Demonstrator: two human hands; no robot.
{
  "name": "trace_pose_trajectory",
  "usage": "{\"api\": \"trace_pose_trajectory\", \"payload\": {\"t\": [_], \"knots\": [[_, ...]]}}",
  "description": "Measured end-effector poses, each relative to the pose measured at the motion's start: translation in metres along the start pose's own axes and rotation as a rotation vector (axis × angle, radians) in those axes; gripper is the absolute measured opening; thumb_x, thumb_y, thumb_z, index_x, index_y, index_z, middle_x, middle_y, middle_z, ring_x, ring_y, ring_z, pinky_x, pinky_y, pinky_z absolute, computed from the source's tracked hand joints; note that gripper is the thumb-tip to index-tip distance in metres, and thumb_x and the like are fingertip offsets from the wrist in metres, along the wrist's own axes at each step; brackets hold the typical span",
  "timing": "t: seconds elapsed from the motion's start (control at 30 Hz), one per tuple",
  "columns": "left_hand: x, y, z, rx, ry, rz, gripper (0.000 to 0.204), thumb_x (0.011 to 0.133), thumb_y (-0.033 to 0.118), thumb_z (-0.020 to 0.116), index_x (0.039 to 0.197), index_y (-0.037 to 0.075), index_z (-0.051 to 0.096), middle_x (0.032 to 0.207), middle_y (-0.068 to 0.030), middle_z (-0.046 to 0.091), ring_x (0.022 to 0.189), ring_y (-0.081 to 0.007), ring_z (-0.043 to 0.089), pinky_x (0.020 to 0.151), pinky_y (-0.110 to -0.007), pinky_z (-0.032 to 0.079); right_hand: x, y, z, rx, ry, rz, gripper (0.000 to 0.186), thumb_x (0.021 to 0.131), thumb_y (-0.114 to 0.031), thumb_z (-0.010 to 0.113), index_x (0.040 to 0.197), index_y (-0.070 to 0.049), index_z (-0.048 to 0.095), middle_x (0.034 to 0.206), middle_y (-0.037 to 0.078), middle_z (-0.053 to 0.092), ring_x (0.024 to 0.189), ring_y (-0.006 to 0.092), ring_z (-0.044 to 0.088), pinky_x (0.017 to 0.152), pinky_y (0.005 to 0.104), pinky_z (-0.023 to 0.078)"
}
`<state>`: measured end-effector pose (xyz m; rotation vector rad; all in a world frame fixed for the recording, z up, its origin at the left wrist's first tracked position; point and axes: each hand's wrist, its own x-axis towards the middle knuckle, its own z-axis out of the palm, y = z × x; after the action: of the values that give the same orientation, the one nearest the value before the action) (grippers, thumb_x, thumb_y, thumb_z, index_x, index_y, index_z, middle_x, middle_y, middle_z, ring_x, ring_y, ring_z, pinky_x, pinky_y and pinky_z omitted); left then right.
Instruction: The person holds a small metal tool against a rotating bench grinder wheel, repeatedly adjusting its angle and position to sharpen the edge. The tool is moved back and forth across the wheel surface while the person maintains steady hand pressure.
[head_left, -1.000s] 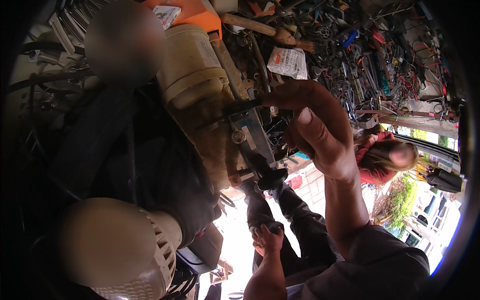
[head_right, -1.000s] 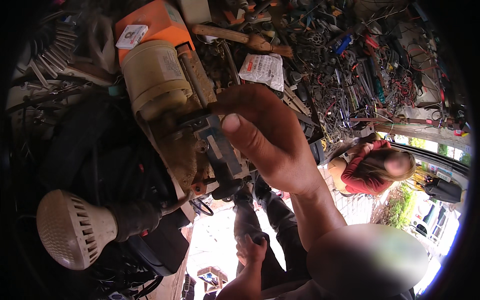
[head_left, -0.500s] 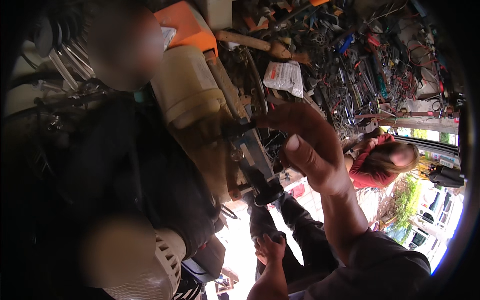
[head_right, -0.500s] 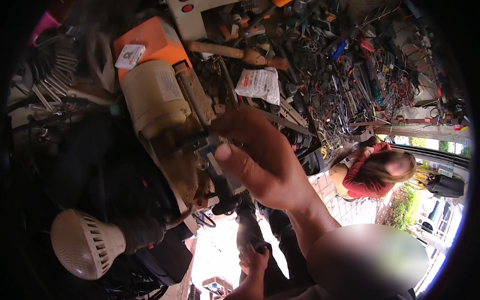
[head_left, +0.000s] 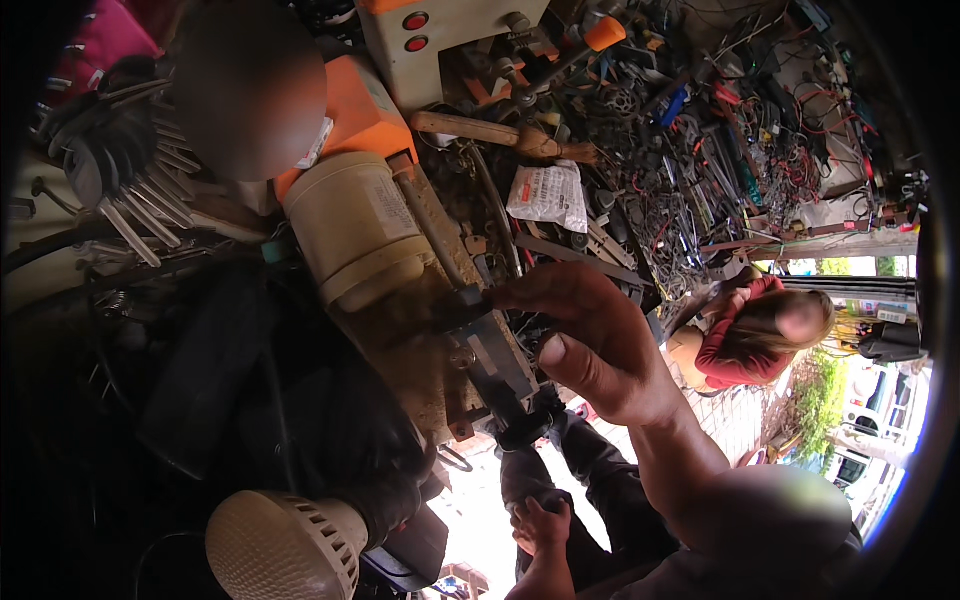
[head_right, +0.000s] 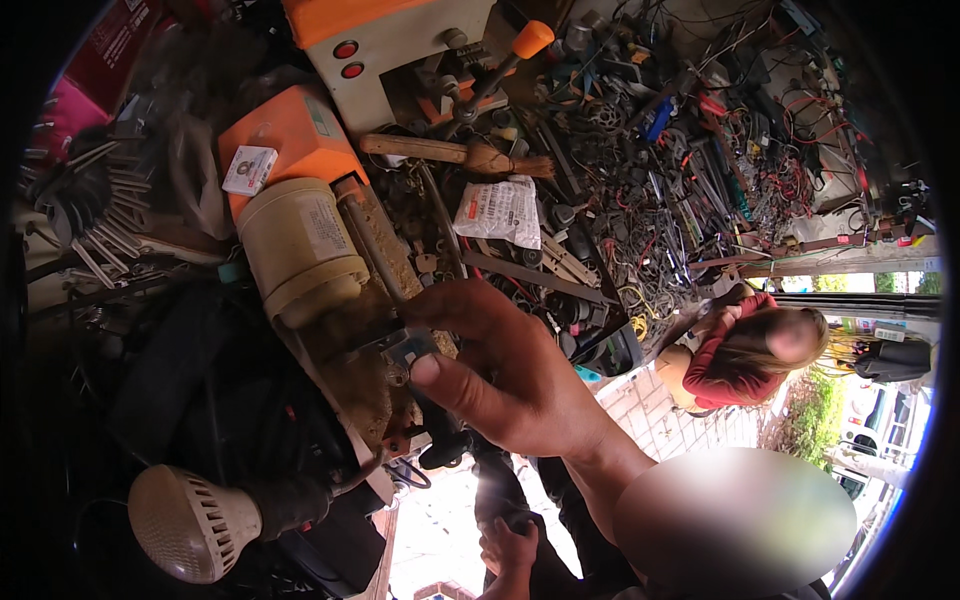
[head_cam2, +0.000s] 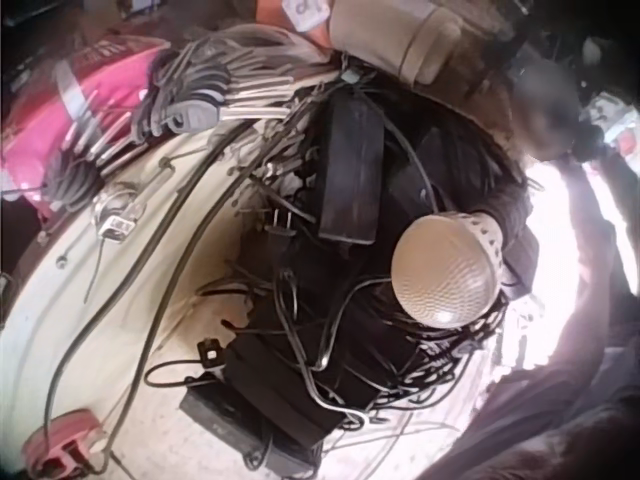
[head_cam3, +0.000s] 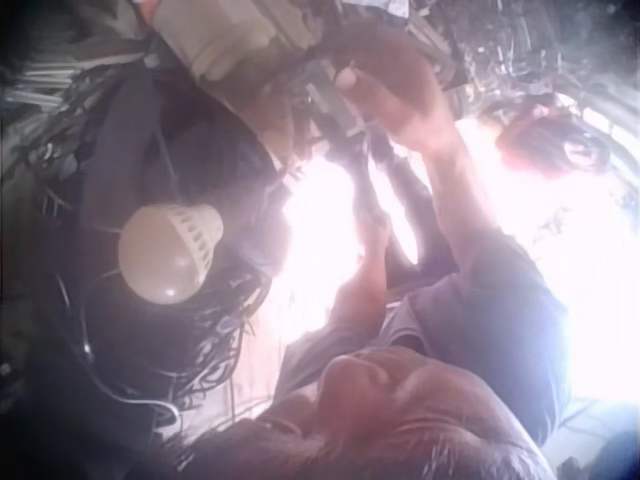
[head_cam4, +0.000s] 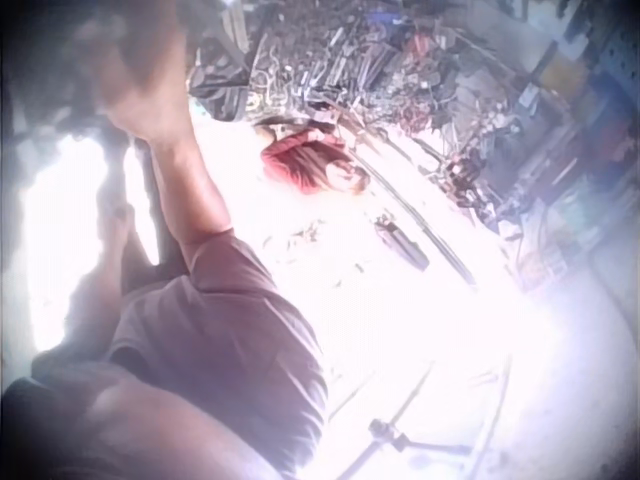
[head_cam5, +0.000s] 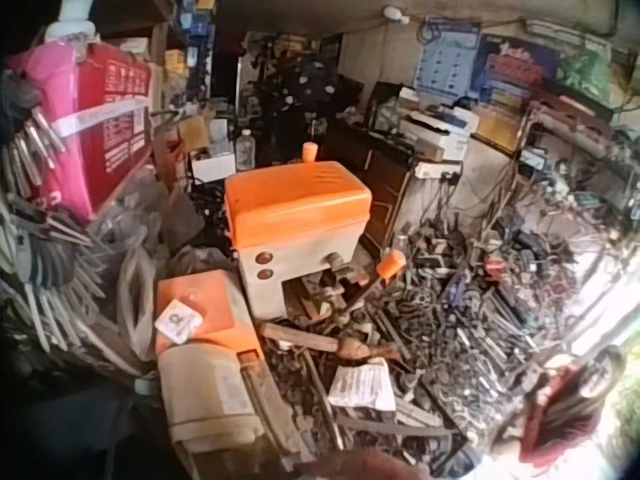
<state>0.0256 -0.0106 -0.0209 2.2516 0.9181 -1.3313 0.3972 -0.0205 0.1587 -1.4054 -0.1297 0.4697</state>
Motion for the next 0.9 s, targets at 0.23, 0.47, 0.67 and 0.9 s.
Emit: {"api": "trace_pose_trajectory", "payload": {"t": [0.23, 0.47, 0.67, 0.9], "knots": [[-0.001, 0.001, -0.004, -0.002, -0.003, -0.002, 0.079, 0.078, 0.06, 0.064, 0.135, 0.006, 0.054, 0.142, -0.0184, 0.047, 0.124, -0.0386, 0.05, 0.097, -0.051, 0.046, 0.001, 0.001, 0.003, 0.068, 0.015, -0.039, 0.052, 0.093, -0.026, 0.07, 0.129, 0.007, 0.051, 0.124, 0.017, 0.057, 0.103, 0.0173, 0.062, 0.079, 0.0267, 0.052], [0.001, 0.002, -0.001, 0.005, 0.01, -0.004, 0.078, 0.079, 0.059, 0.064, 0.135, 0.006, 0.054, 0.142, -0.0181, 0.046, 0.122, -0.0382, 0.051, 0.097, -0.05, 0.046, 0.0, -0.002, 0.003, 0.076, 0.01, -0.011, 0.052, 0.093, -0.025, 0.07, 0.129, 0.007, 0.051, 0.126, 0.017, 0.057, 0.106, 0.0183, 0.061, 0.081, 0.0277, 0.052], [-0.001, 0.002, -0.005, 0.004, 0.016, 0.005, 0.074, 0.079, 0.058, 0.065, 0.131, 0.007, 0.055, 0.139, -0.0196, 0.047, 0.121, -0.0385, 0.051, 0.097, -0.05, 0.047, 0.0, 0.003, 0.003, 0.013, 0.009, -0.082, 0.053, 0.093, -0.026, 0.071, 0.129, 0.007, 0.051, 0.124, 0.018, 0.058, 0.107, 0.0199, 0.062, 0.081, 0.0283, 0.052], [0.001, 0.003, -0.009, -0.052, -0.044, -0.012, 0.076, 0.079, 0.058, 0.064, 0.136, 0.008, 0.053, 0.142, -0.0213, 0.047, 0.133, -0.0392, 0.043, 0.103, -0.052, 0.042, -0.002, 0.003, 0.002, -0.005, 0.003, -0.047, 0.055, 0.091, -0.027, 0.072, 0.13, 0.007, 0.051, 0.123, 0.018, 0.058, 0.102, 0.0204, 0.064, 0.077, 0.0279, 0.053]]}}
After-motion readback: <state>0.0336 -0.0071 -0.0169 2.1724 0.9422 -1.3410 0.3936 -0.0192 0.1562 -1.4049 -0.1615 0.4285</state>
